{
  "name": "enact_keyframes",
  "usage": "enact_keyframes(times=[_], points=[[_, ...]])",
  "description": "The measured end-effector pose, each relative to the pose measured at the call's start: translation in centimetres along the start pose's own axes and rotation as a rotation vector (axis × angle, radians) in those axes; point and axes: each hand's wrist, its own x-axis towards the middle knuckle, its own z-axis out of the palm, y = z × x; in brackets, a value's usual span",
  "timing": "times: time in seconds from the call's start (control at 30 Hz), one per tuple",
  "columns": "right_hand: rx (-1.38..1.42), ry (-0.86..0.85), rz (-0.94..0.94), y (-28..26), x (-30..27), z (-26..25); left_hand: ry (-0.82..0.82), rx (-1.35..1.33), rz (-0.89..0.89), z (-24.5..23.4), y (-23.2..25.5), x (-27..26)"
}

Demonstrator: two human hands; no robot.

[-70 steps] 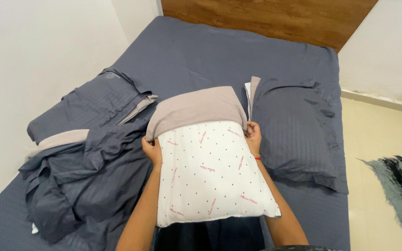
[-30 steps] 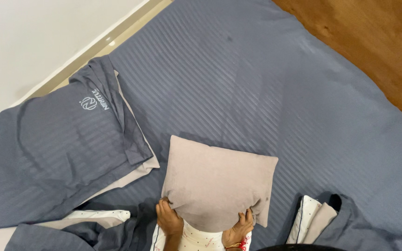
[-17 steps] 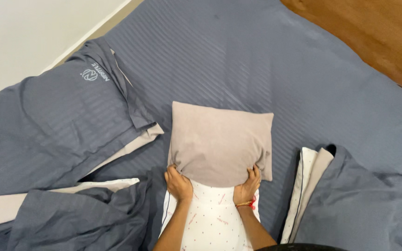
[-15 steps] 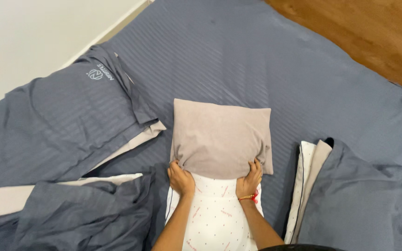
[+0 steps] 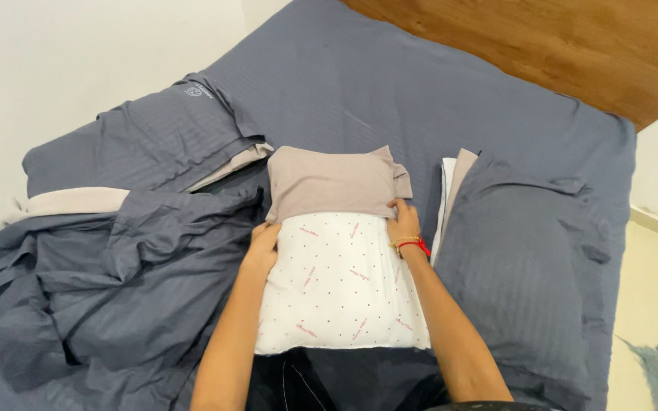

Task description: The person opens a closet to retrieve several pillowcases and puts them onto pillows by hand on a bed.

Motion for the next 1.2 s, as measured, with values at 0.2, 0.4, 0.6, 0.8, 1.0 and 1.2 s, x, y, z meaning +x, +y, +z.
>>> enact_keyframes(times=[0.2, 0.4, 0.6, 0.8, 1.0, 1.2], points=[[-0.003, 0.115, -0.146, 3.0, -11.5, 2.1, 0.492, 1.137, 0.639, -1.6, -4.2, -10.6], [-0.053, 0.129, -0.173, 3.3, -16.6, 1.2, 0.138, 1.479, 1.005, 1.8, -8.3, -17.9], [0.007, 0.137, -0.396, -0.9, -17.4, -3.2, 0.110, 1.442, 1.025, 0.9, -9.5, -17.2], [0.066, 0.173, -0.299, -1.3, -16.1, -2.9, 0.158, 1.536, 1.008, 1.3, -9.8, -16.1], [-0.001, 0.184, -0.253, 1.0, -13.8, -0.4, 0.204, 1.404, 1.032, 2.6, -9.0, -16.1], [-0.048, 0.082, 0.057, 5.8, -12.0, 2.6, 0.357, 1.435, 1.021, 3.1, -8.5, -15.3]])
